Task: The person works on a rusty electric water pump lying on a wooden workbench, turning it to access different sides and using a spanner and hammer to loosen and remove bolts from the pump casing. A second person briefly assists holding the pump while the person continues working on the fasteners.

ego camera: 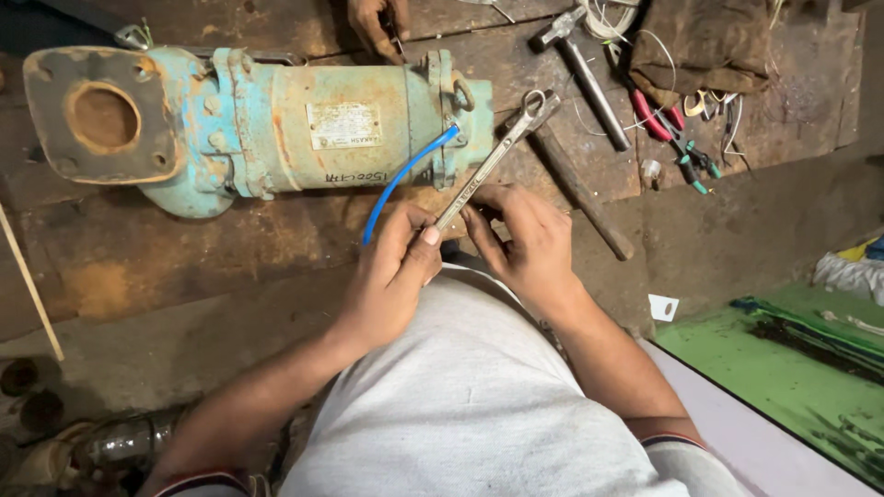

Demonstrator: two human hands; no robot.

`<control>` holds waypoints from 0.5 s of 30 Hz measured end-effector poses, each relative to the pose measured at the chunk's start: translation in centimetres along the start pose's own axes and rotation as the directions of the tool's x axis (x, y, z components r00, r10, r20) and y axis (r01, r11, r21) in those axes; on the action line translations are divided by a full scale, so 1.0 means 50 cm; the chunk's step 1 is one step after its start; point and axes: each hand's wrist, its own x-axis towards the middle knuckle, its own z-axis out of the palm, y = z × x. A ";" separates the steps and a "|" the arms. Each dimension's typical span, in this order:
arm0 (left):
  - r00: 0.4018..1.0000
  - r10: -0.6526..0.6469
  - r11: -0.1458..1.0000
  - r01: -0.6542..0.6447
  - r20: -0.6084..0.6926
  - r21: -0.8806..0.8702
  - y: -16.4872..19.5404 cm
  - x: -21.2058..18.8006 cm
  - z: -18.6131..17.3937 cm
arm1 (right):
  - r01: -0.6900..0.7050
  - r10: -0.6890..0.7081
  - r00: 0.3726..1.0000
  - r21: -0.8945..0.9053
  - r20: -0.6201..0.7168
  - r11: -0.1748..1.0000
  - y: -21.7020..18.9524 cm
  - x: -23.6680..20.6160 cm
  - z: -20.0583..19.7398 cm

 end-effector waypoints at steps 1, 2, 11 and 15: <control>1.000 0.001 1.000 0.000 0.003 -0.011 0.002 0.001 0.003 | 0.001 -0.001 1.000 0.000 -0.001 1.000 0.002 0.000 0.002; 1.000 0.000 1.000 0.000 0.006 -0.021 0.005 0.002 0.005 | 0.037 -0.037 0.999 -0.012 -0.023 0.999 0.005 0.002 0.005; 0.907 0.343 0.741 -0.422 0.246 0.523 0.002 0.082 -0.016 | 0.109 -0.149 0.974 -0.223 -0.172 0.969 0.053 0.057 -0.007; 0.828 0.558 0.364 -0.291 0.042 0.885 -0.025 0.238 -0.081 | -0.221 0.246 0.957 0.161 -0.154 0.962 0.089 0.110 -0.007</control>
